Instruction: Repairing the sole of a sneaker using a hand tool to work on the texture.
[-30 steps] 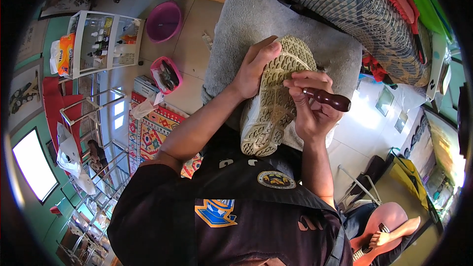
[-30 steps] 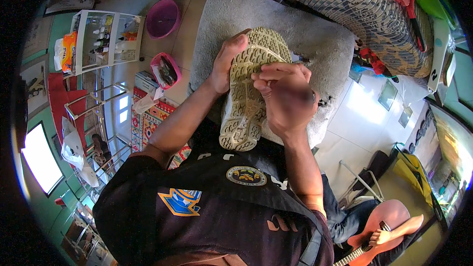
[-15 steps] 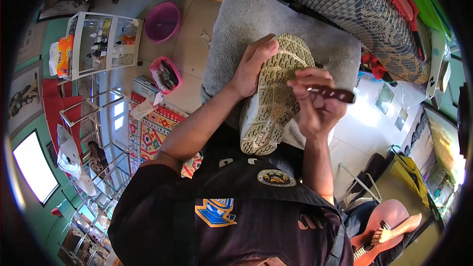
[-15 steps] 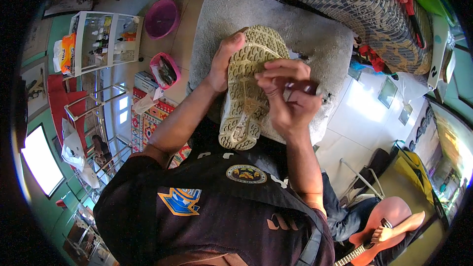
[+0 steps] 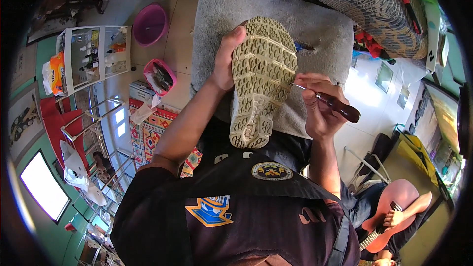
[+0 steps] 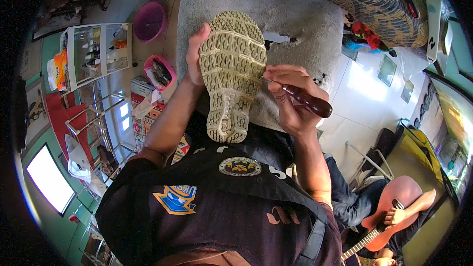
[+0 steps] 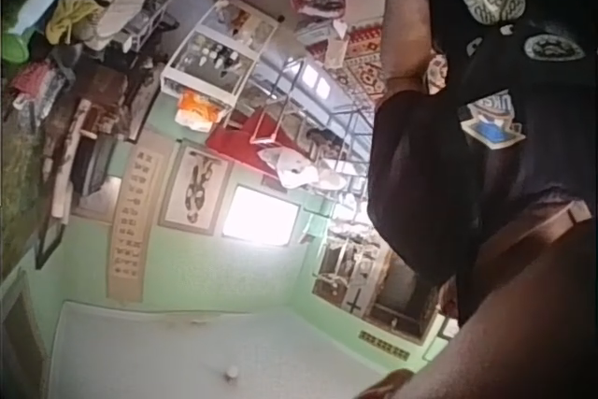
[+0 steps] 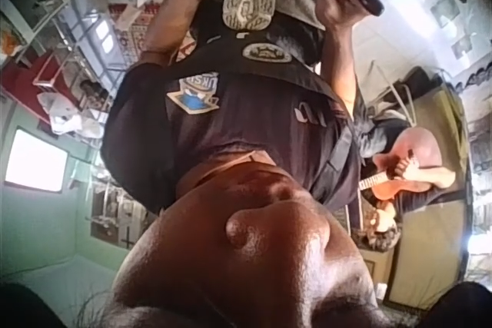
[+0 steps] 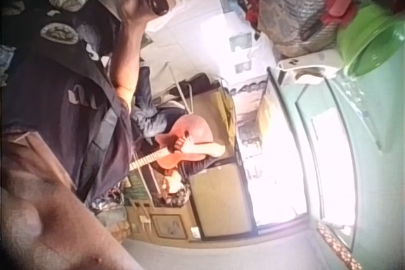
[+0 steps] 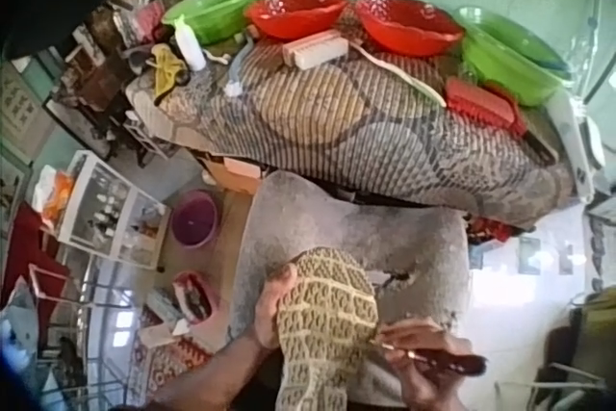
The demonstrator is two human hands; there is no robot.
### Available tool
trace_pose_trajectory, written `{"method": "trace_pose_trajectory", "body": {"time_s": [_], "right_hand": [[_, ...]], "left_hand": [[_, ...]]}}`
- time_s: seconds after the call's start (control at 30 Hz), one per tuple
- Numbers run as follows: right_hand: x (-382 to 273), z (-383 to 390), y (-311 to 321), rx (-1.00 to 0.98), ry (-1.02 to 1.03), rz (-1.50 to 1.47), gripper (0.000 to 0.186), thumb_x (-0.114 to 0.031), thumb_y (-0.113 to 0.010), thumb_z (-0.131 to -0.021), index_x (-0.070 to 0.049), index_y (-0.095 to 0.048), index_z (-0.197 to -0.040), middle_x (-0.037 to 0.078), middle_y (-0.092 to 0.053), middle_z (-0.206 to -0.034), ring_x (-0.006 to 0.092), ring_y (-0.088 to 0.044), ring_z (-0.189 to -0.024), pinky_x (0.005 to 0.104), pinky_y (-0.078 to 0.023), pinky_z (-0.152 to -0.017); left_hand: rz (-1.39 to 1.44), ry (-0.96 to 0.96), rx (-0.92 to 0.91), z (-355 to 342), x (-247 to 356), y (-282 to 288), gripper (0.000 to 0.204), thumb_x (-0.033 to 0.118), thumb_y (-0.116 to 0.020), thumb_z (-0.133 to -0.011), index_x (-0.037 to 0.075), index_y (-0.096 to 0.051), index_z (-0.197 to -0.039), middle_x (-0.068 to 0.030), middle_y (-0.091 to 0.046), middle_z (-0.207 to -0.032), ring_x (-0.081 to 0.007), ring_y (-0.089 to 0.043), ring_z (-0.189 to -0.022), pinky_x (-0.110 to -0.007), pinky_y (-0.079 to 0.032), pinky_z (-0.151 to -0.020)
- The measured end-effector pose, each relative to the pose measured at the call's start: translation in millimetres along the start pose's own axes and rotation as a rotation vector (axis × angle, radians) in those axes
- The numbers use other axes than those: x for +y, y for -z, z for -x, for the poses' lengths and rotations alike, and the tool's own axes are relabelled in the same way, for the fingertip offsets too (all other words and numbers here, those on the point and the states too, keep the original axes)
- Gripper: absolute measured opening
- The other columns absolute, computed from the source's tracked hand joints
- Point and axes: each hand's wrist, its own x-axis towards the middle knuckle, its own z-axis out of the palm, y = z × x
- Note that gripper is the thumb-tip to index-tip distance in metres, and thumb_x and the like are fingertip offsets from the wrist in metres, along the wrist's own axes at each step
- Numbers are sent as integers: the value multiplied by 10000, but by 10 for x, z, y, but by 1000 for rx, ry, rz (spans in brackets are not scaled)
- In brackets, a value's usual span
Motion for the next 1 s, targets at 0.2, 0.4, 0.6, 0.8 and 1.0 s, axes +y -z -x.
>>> {"method": "trace_pose_trajectory", "body": {"time_s": [0.2, 0.4, 0.6, 0.8, 1.0], "right_hand": [[-18, 32, 1, -3, 49, 51, 136, 5, -787, -946, 39, -692, -1038, 196, -786, -995, 320, -763, -1020, 394, -611, -878], [-40, 70, -19, 55, -86, -16, 140, 22, -796, -927, 35, -714, -1039, 222, -774, -1069, 263, -762, -1002, 342, -624, -817], [-61, 71, -19, 5, -61, 53, 138, 11, -807, -915, 27, -723, -1023, 239, -768, -1100, 236, -752, -1021, 332, -633, -814], [-57, 37, -18, -52, 39, 225, 165, -27, -839, -884, -4, -724, -1001, 158, -810, -946, 284, -753, -1039, 341, -619, -823], [-71, 26, -9, -49, 54, 302, 196, -86, -870, -855, -44, -730, -986, 67, -824, -907, 324, -758, -1049, 397, -542, -893]], "left_hand": [[-114, -31, 18, -19, -64, 82, 576, 352, -233, -1151, -60, -606, -1304, -158, -716, -1203, -210, -719, -1074, -368, -582, -973], [-121, -36, 55, -84, -222, 320, 476, 271, -314, -1163, -86, -587, -1321, -194, -699, -1263, -256, -704, -1121, -413, -529, -1072], [-244, -68, 145, -130, -375, 537, 358, 164, -439, -1146, -98, -554, -1361, -215, -685, -1284, -295, -676, -1176, -458, -449, -1167], [-115, -30, 64, -78, -231, 391, 361, 180, -474, -1139, -79, -557, -1376, -207, -673, -1314, -299, -664, -1198, -461, -429, -1182], [-38, -4, 19, -54, -63, 174, 376, 215, -464, -1144, -64, -563, -1377, -193, -674, -1315, -287, -663, -1199, -457, -434, -1177]]}}
